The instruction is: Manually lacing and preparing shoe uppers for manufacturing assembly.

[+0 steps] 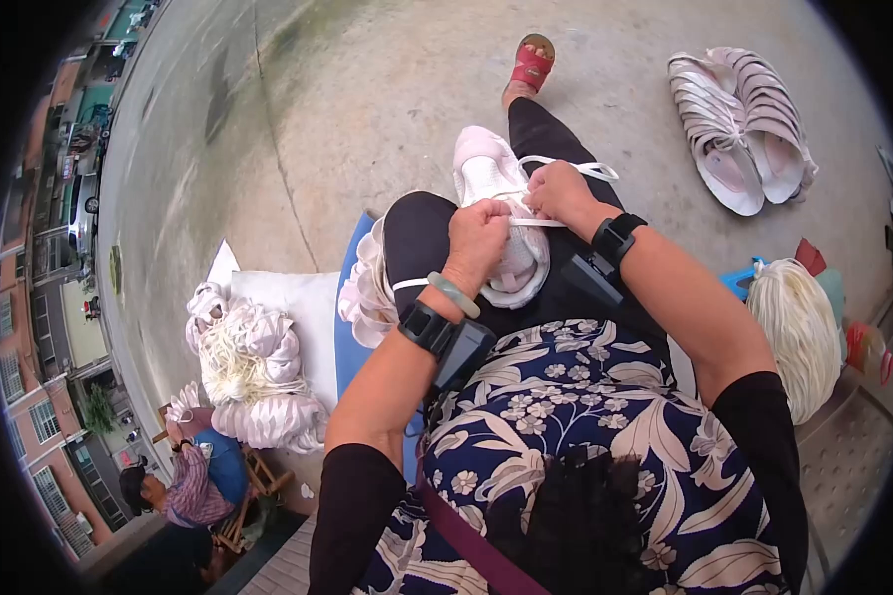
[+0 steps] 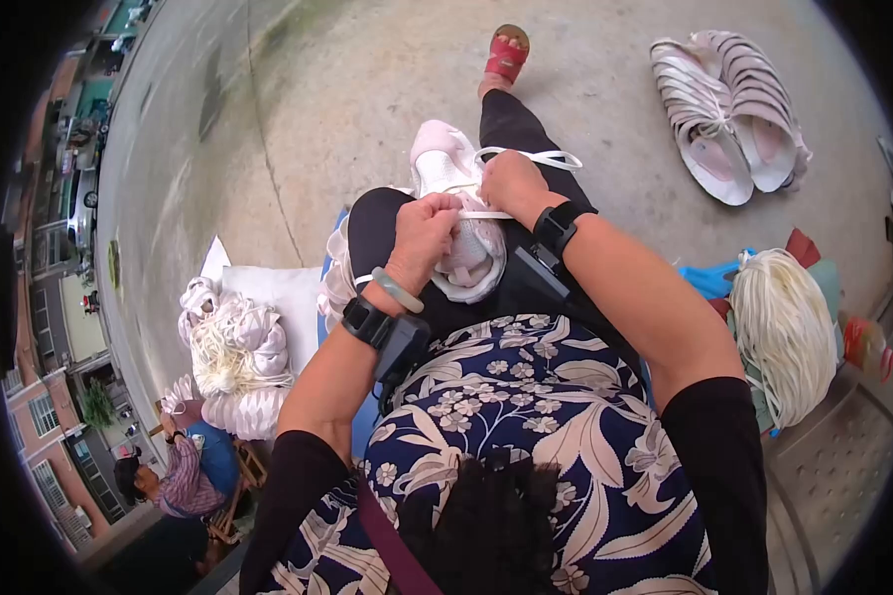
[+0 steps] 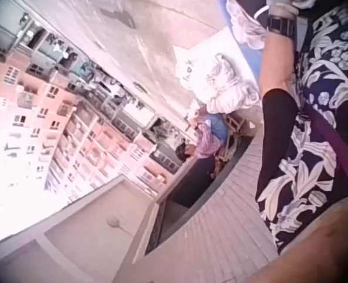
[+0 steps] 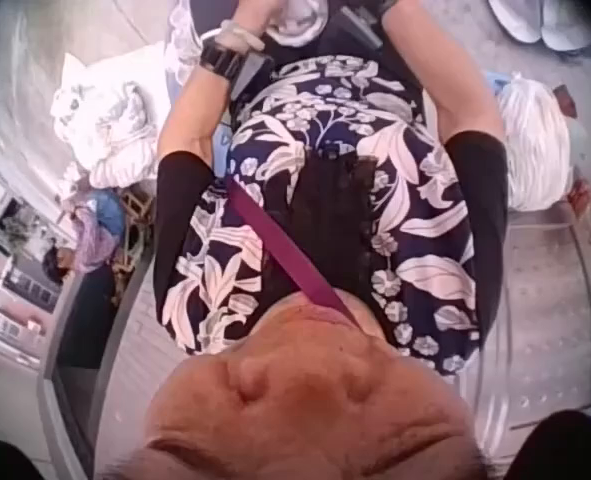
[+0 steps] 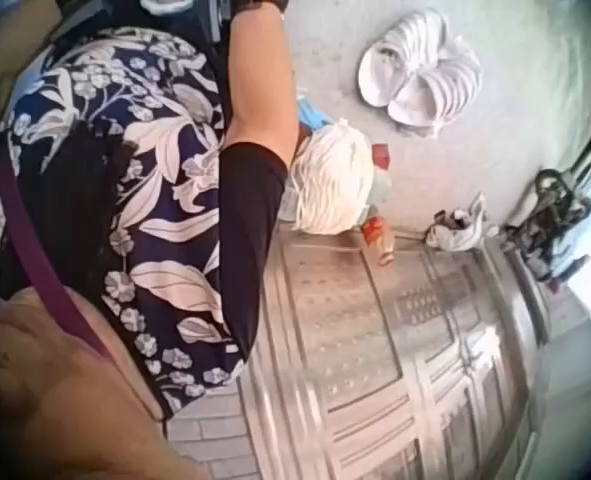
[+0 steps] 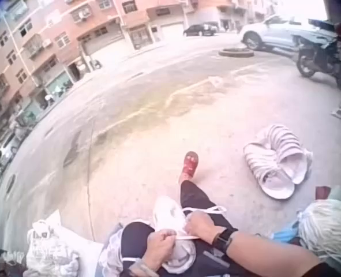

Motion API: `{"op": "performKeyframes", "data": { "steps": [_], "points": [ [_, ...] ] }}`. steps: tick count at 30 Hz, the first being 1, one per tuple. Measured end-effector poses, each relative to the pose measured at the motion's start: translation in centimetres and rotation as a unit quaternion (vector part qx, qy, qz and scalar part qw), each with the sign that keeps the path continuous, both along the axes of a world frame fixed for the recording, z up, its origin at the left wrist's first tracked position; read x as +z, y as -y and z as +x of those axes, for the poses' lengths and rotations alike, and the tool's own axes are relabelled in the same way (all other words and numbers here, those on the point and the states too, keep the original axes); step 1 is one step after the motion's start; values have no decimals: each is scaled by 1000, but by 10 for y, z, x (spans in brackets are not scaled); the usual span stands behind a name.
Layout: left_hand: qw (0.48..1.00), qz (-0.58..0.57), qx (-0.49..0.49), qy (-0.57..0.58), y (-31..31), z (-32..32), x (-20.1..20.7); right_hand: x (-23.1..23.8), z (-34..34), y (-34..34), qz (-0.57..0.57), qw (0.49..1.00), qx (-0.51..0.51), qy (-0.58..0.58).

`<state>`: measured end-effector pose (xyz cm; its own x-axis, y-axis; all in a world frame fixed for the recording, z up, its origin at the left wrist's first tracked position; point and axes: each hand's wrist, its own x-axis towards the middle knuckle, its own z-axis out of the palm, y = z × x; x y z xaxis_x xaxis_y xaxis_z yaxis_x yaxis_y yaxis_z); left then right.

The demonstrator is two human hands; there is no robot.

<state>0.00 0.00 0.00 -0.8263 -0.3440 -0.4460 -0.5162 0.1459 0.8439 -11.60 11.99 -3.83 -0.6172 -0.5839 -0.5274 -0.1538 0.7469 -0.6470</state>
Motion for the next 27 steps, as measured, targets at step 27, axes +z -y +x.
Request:
{"op": "performKeyframes", "data": {
  "steps": [27],
  "points": [
    [987, 159, 3, -17, -12, 25, 14, 7, 36, -2, -332, 897, -273, 102]
  ]
}}
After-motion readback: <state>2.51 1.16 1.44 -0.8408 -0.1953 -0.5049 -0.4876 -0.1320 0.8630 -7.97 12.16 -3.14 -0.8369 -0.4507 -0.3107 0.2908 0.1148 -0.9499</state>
